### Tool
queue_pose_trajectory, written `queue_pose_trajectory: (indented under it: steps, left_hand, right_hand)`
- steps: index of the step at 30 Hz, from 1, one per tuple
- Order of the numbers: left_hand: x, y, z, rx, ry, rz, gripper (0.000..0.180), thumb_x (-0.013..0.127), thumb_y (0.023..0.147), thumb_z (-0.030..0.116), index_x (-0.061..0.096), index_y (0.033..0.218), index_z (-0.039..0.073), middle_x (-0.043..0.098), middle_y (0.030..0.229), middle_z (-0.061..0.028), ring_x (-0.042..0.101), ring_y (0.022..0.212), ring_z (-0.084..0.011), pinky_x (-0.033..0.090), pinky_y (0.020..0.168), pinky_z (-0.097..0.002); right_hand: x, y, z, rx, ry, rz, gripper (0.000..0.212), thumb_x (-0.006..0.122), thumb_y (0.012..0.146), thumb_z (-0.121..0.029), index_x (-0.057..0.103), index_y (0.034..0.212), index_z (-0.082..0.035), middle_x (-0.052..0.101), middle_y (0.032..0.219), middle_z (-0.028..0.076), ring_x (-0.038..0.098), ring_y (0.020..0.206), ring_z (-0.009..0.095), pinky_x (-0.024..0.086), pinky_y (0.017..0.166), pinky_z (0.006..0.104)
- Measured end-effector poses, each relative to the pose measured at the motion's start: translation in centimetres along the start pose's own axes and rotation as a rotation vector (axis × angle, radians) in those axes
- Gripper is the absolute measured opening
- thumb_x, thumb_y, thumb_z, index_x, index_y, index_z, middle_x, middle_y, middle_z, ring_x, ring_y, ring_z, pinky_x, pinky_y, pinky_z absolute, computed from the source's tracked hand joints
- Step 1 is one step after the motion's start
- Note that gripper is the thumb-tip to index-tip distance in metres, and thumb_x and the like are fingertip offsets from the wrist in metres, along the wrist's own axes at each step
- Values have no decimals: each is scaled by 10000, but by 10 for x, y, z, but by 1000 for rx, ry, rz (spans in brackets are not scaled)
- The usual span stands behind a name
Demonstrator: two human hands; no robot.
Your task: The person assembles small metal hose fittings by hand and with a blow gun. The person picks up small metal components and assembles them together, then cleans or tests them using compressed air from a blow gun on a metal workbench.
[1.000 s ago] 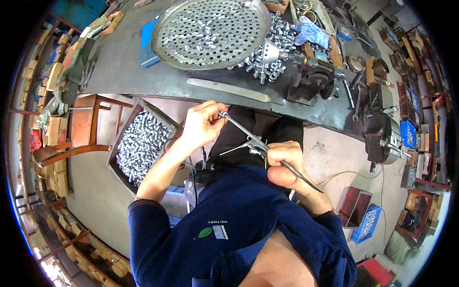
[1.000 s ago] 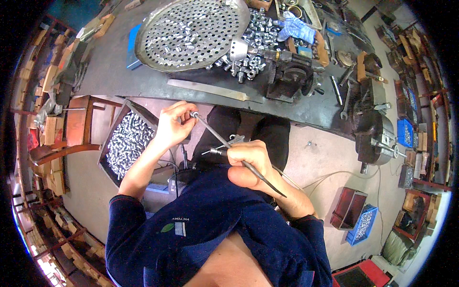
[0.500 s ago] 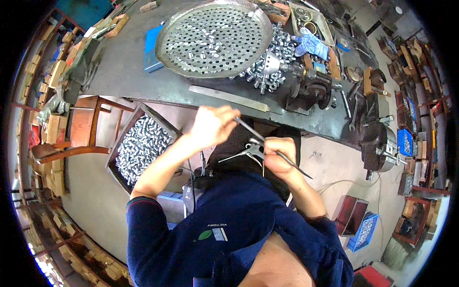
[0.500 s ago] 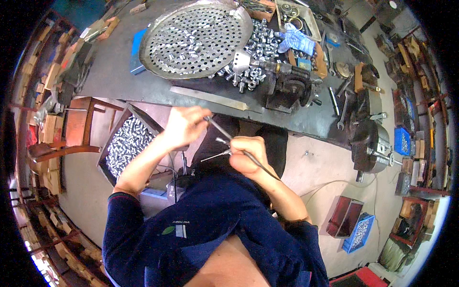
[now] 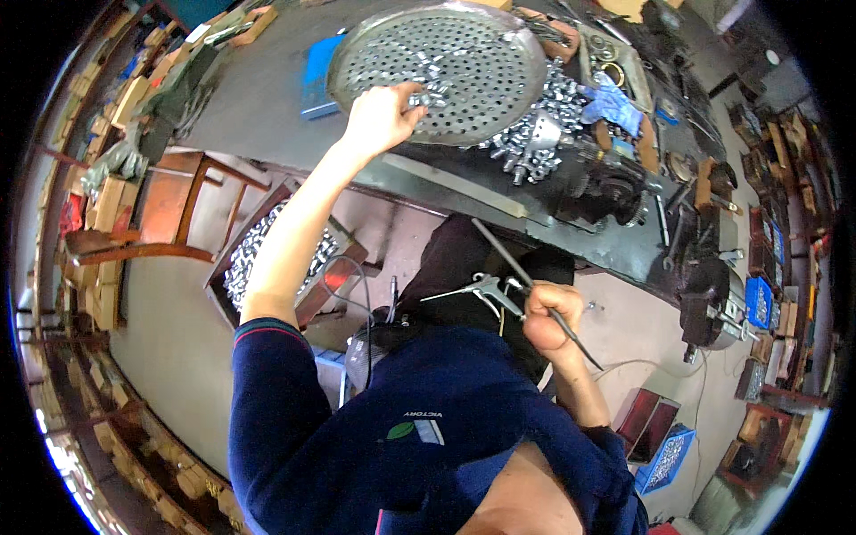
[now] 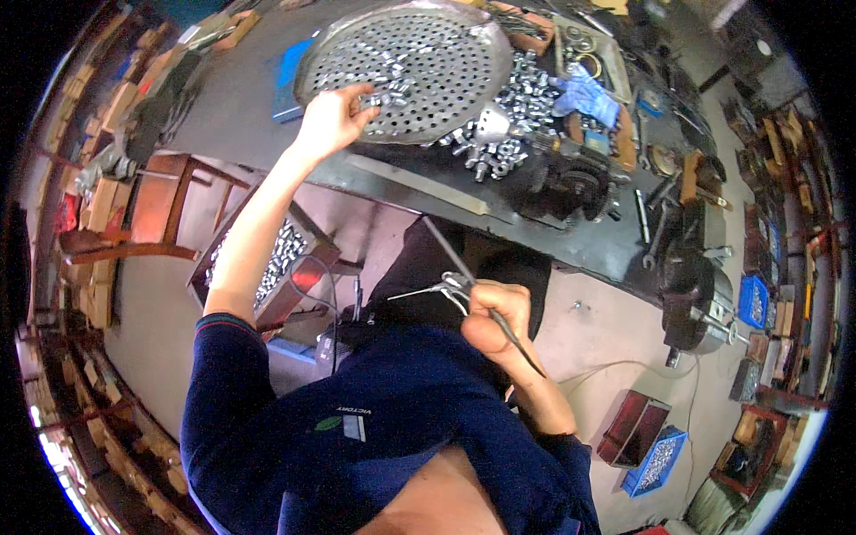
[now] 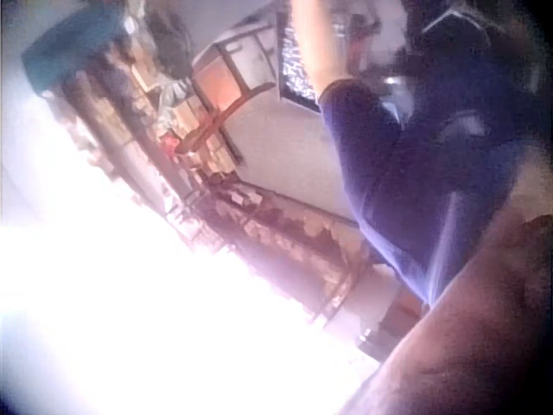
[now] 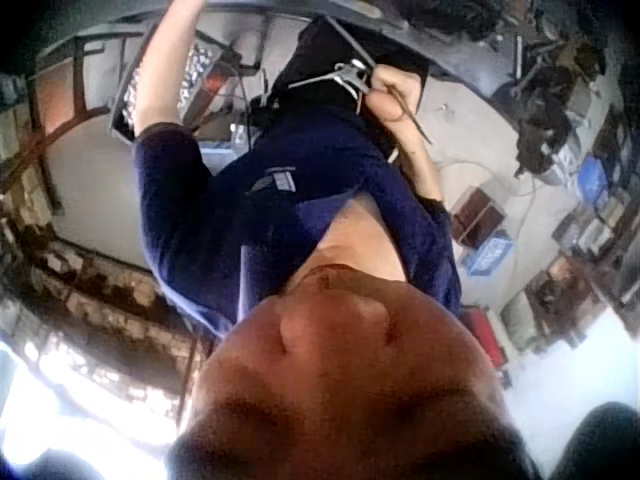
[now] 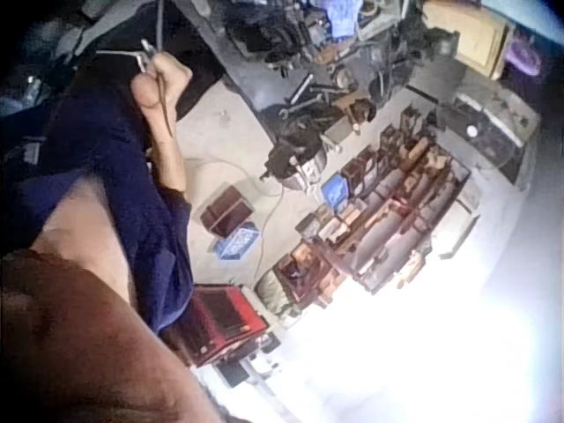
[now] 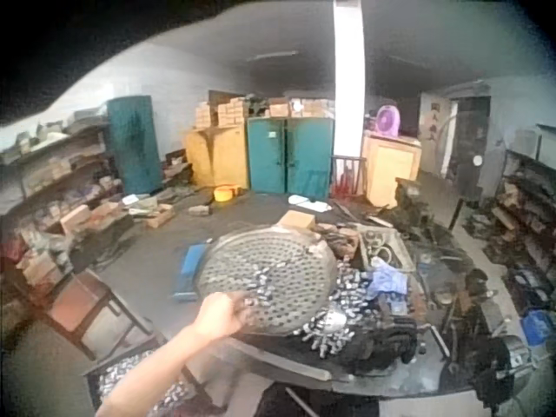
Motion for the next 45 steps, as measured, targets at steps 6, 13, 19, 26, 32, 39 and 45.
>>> queue_pose_trajectory:
  steps: [6,13,19,26,32,39,45]
  left_hand:
    - [-68,-103,-79,-98,-96,361,143,614,773,108,649,875,13,629,682,-161,625,594,-251,480,560,-313]
    - [0,-237,-209,-802,-204,-106,222,610,708,111,649,909,26,658,756,-143,654,705,-260,512,646,-350]
    - [35,-235,-220,-603,330,-210,233,605,696,139,668,919,124,652,830,-141,632,805,-292,502,741,-401]
    - [42,-225,-218,-508,390,-415,236,592,662,92,661,887,114,647,906,-143,636,858,-292,509,758,-381]
    - [45,-217,-216,-541,504,-571,228,608,642,112,651,855,43,648,892,-166,639,863,-292,512,750,-385]
    - [35,-229,-234,-571,334,-557,182,647,640,168,672,804,94,651,876,-163,632,838,-322,505,750,-409]
    - [6,-198,-123,-538,-739,-168,219,577,803,-1,579,1016,-50,657,884,-159,638,816,-159,499,742,-267]
  right_hand:
    - [1,-3,12,-44,-37,7,226,463,583,29,266,522,-64,327,488,9,328,417,94,205,408,249]
    - [11,2,22,39,65,-51,208,492,549,-35,286,536,-50,292,502,21,282,438,108,194,424,266]
    - [16,0,24,75,53,-63,226,515,550,-49,291,524,-52,306,500,20,287,442,109,201,424,268]
    - [16,-6,27,96,32,-68,264,551,553,-90,291,528,-51,270,509,26,270,456,112,191,428,285]
    - [23,-6,18,69,51,-126,300,583,589,-143,299,540,-58,268,520,21,268,474,113,192,442,284]
    - [19,-14,27,86,67,-129,311,593,588,-163,304,543,-59,267,519,26,269,470,115,198,441,289]
    - [22,-8,22,22,-43,-155,367,617,625,-220,298,560,-52,265,523,47,273,455,170,213,437,312]
Point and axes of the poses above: each hand's wrist, its own y-axis towards the middle knuckle, its own x-axis out of the palm, z = x × y, the point moved 8 cm from there along y, towards the middle knuckle
